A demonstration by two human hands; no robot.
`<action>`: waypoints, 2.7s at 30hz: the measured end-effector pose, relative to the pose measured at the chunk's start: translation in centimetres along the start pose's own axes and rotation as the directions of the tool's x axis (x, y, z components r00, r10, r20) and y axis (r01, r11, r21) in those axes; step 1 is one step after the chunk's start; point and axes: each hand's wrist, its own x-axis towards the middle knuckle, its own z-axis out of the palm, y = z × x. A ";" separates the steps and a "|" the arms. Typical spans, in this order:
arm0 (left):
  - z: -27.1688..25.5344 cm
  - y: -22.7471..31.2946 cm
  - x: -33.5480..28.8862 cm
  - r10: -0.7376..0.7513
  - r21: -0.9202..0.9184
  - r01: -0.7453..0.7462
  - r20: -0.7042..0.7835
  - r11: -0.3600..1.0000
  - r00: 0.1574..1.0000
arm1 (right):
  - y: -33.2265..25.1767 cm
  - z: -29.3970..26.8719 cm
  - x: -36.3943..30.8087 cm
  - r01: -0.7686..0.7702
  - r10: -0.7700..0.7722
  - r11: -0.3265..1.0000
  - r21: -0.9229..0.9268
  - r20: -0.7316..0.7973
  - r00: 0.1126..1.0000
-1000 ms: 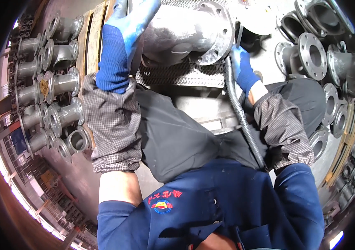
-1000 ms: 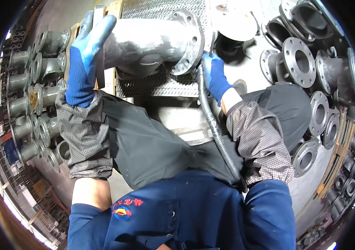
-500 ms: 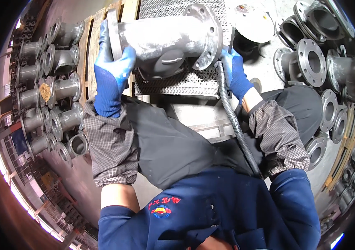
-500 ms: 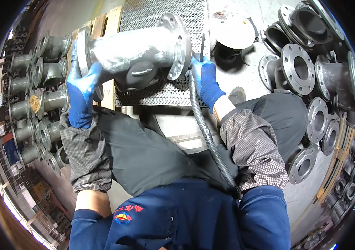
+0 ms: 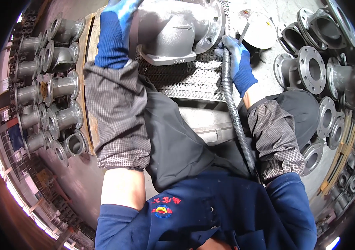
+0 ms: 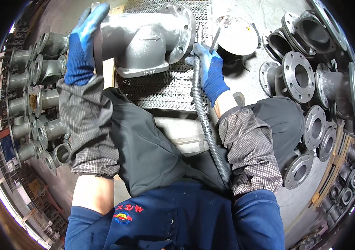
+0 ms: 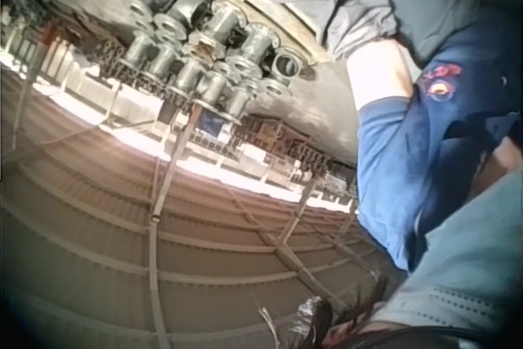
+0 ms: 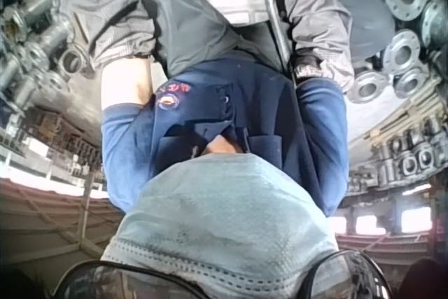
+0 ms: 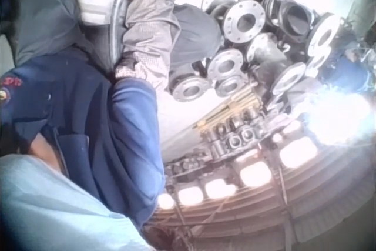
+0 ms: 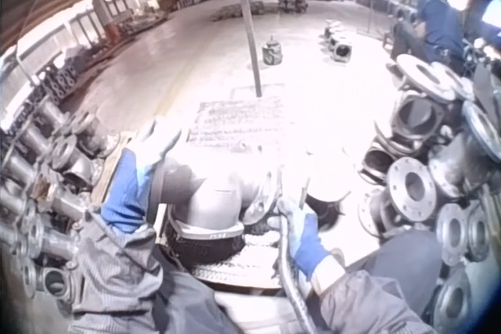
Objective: The person uses a file to remove burrs from the interior and exterior surfaces of large metal valve components, handling them by hand and rotating them to reach all edges.
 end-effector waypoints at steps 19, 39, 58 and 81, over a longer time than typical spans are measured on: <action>0.4 3.7 -5.4 -0.574 -0.378 0.550 0.059 0.745 0.817 | -2.7 -1.9 -1.3 0.072 -0.072 0.997 -0.001 0.059 0.996; -1.1 3.0 -5.4 -0.594 -0.410 0.567 0.074 0.714 0.801 | -8.0 -3.8 -6.4 0.136 -0.008 0.847 -0.514 0.244 0.970; 1.6 -0.3 1.7 -0.588 -0.192 0.602 0.129 0.775 0.799 | -10.6 -3.8 -7.6 0.130 -0.120 0.991 -0.011 0.320 0.940; 0.6 -0.7 -6.3 0.093 0.435 -0.061 -0.052 0.898 0.994 | -8.8 -4.9 -9.2 0.752 -0.579 0.634 0.178 0.754 0.310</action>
